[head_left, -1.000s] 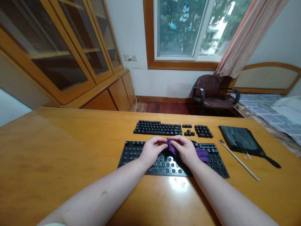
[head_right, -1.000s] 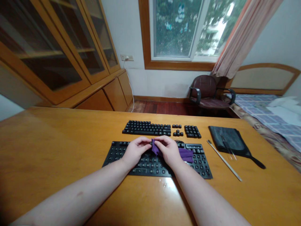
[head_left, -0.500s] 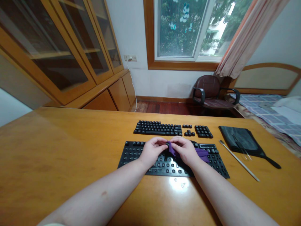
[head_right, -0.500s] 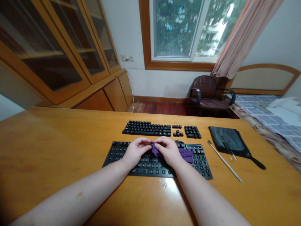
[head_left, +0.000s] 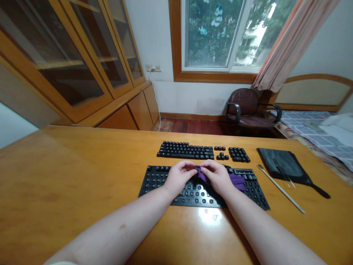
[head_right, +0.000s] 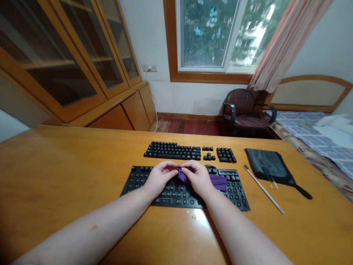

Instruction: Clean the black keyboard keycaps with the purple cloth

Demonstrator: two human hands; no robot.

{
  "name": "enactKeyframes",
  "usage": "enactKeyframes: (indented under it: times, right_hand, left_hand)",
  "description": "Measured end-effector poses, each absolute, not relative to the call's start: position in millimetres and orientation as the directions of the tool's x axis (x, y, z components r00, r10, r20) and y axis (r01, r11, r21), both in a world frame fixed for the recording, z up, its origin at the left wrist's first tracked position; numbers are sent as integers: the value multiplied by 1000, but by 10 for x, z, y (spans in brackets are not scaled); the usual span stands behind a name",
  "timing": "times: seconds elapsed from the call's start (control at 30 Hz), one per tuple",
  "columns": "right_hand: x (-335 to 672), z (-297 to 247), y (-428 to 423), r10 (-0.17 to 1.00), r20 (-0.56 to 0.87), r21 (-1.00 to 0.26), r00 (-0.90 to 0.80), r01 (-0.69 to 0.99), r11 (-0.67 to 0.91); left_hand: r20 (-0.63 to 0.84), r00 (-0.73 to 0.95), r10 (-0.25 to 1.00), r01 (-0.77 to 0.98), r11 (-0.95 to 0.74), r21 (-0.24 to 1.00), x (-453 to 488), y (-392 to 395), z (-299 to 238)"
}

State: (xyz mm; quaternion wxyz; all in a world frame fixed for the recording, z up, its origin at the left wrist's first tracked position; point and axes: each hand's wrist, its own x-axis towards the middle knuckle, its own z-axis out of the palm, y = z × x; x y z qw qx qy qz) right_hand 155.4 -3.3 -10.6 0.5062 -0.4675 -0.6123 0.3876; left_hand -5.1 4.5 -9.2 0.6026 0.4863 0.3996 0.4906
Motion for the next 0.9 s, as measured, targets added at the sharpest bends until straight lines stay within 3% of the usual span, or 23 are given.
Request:
enactKeyframes:
  times: [0.23, 0.53, 0.9]
  right_hand:
    - [1533, -126, -48, 965, 261, -949, -38, 174, 263]
    - [1533, -117, -50, 968, 247, -961, -34, 117, 249]
    - [1538, -92, -47, 965, 256, -947, -55, 186, 262]
  left_hand:
    - [-8, 211, 977, -263, 64, 963, -44, 31, -93]
    - [23, 227, 974, -199, 23, 980, -77, 30, -71]
    - [17, 210, 978, -208, 28, 978, -67, 37, -86]
